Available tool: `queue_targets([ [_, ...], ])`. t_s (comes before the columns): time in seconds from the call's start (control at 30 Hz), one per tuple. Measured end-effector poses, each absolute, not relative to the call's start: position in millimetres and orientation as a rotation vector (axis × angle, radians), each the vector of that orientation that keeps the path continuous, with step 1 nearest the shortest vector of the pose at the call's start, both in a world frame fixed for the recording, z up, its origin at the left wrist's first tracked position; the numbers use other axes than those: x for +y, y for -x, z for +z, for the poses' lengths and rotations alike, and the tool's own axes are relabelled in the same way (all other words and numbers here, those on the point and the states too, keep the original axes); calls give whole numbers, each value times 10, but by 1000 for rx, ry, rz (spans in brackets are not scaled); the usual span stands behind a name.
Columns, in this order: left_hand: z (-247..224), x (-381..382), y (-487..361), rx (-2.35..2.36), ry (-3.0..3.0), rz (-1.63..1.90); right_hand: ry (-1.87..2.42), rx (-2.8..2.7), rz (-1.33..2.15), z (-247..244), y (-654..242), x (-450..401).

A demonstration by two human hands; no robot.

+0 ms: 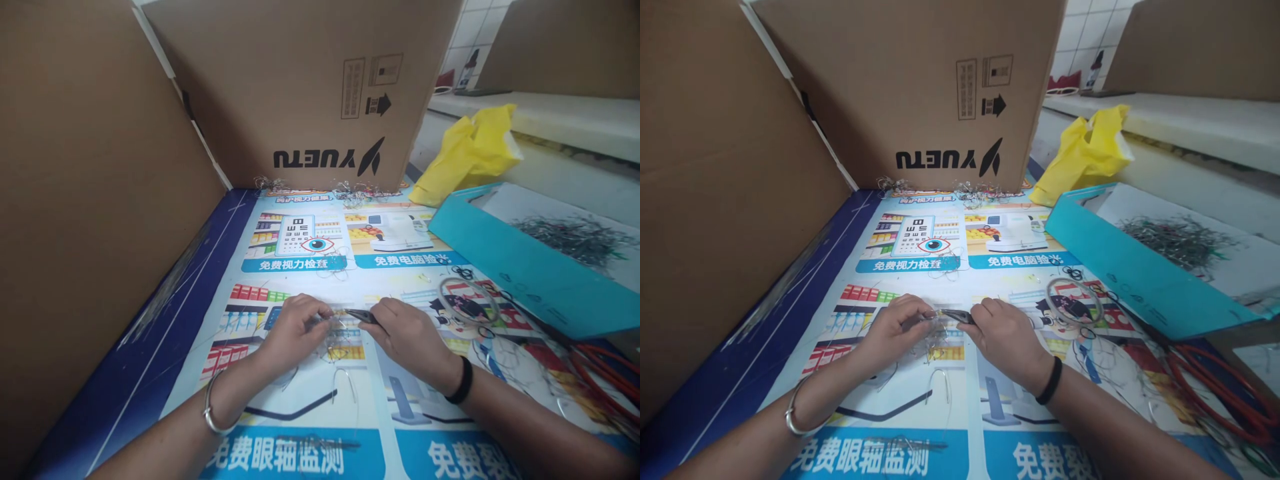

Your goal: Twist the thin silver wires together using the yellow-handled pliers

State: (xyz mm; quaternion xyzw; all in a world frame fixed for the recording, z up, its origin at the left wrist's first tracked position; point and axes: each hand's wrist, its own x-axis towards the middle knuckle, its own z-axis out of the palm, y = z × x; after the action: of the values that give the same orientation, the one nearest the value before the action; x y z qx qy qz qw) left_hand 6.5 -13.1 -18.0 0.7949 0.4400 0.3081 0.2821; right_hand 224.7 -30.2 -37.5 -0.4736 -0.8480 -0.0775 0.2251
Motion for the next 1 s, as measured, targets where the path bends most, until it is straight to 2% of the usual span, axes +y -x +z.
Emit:
queue_targets([
  [1.0,-190,-123,-86,1160,-2210,806,1258,-2407,-273,-380,-2236,-303],
])
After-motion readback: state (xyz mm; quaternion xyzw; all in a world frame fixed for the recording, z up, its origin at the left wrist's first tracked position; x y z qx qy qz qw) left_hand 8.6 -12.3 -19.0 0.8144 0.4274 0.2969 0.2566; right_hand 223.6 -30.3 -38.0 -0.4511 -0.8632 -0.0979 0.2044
